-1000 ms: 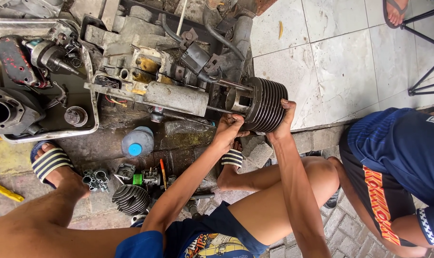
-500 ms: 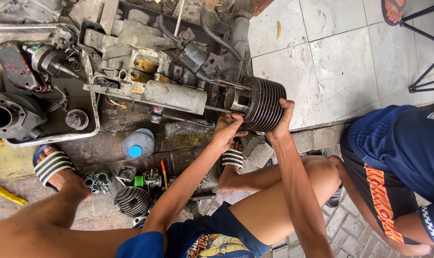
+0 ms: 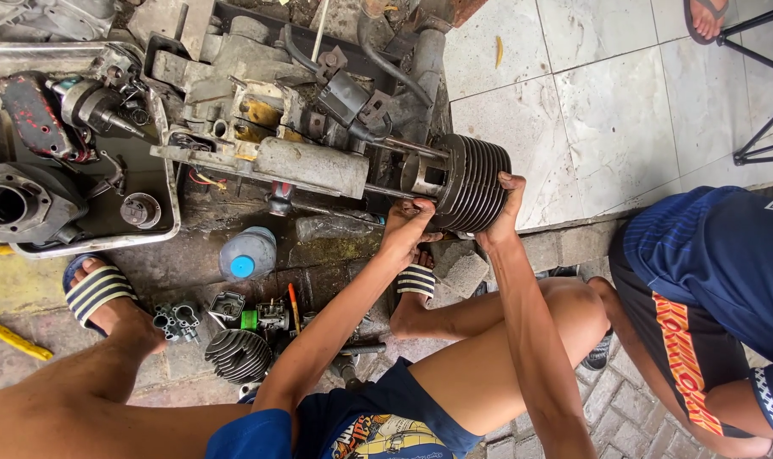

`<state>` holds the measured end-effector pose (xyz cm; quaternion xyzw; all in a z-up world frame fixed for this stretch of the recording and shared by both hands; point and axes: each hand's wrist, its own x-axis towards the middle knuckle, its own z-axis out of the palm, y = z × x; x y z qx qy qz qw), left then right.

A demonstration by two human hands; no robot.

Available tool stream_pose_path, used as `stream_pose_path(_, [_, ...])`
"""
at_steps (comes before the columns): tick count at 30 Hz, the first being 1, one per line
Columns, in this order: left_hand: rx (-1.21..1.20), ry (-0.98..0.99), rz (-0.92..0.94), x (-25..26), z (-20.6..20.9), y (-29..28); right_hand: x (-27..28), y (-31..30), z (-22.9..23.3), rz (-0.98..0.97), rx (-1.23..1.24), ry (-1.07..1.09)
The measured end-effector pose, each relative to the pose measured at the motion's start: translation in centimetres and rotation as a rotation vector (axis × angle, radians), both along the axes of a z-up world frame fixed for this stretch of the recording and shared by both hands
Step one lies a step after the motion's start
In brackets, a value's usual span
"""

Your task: The person sits on the floor and works on a disassembled engine, specifically handling a cylinder head with cooling fins. They rotate the cylinder head and use their hands to adjust or inspect the internal components and the crankshaft area.

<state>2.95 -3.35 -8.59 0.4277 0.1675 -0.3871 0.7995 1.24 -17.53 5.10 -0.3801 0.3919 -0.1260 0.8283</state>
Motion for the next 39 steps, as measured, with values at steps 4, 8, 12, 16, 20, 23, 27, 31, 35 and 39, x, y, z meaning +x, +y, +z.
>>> stream_pose_path(4, [0.027,0.011,0.01,1.0,6.4,2.7,-0.2,-0.7,-0.8,0.028,0.003,-0.009])
stream_pose_path(8, [0.039,0.021,0.009,1.0,6.7,2.8,0.0,0.0,0.1,0.03,0.001,-0.005])
stream_pose_path(12, [0.055,0.036,-0.007,1.2,7.0,3.3,-0.5,-2.0,-2.5,0.028,-0.021,0.008])
stream_pose_path(16, [0.073,0.098,-0.095,0.6,-0.5,0.9,-0.2,-0.8,-1.3,0.028,0.032,-0.021])
stream_pose_path(20, [0.053,0.009,0.009,0.7,-4.6,0.1,0.2,0.2,-0.6,0.038,0.046,-0.034])
stream_pose_path(23, [-0.01,-0.017,0.073,1.0,5.5,4.0,0.4,0.3,-0.8,0.042,0.093,-0.078])
stream_pose_path(27, [0.018,-0.071,0.109,1.6,4.1,4.0,0.3,-0.6,-2.0,0.027,0.118,-0.034])
stream_pose_path(31, [-0.005,-0.158,0.095,0.9,-1.1,2.4,-0.4,-2.4,-4.6,0.048,0.1,-0.025])
stream_pose_path(35, [-0.009,-0.218,0.078,1.4,-13.1,0.4,-0.2,-2.2,-4.1,0.093,0.096,-0.036])
stream_pose_path(39, [-0.021,-0.214,0.069,0.9,-12.7,0.5,-1.1,-6.0,-9.2,0.048,0.075,0.026])
